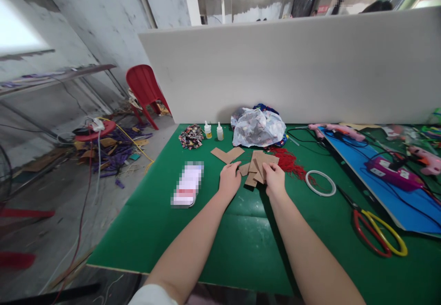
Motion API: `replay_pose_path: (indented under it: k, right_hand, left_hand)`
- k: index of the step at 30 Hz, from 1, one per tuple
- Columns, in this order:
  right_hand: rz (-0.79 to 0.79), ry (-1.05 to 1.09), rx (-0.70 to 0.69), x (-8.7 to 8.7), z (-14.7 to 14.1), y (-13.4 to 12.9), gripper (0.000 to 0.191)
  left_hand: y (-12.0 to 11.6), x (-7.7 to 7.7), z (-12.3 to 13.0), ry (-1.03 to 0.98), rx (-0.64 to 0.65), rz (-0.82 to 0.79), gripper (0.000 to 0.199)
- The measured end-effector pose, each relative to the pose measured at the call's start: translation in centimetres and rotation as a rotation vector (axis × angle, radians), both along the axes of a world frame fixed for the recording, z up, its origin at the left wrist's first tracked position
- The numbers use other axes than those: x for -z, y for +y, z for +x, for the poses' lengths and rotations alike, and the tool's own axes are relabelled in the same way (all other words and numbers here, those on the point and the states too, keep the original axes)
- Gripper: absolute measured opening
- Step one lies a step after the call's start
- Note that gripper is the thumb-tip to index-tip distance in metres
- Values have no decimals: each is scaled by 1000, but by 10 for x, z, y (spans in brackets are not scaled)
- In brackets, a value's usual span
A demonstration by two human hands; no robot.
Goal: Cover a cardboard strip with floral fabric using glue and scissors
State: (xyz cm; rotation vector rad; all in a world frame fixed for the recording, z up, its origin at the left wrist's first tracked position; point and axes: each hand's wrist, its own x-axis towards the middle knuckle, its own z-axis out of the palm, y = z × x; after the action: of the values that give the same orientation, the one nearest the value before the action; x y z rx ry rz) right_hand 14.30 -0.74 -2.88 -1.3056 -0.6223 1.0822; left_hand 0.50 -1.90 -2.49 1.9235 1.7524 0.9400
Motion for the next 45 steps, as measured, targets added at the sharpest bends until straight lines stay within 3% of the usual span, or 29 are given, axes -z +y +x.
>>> replay_pose_path:
  k: [8,22,36,41,45]
  right_hand:
    - [3,21,-122,-2,-10,-4,23]
    - [68,-116,-153,-5,-29,-13,20]
    - [59,-199,-227,4,-16,-5,26]
    - [102,-220,-173,-3,-3,-3,31]
    - [147,-259,-303,-10,-14,-5,28]
  left_hand:
    - [-4,-7,1,49,-14,-57,25]
    - [-12,-17,5,9,-29,-139,16]
    - [-6,-6,1,-462,-20,-237,7]
    - [-5,-6,9,-816,29,-360,27]
    - [-6,-10,8,-1049,90,-441,35]
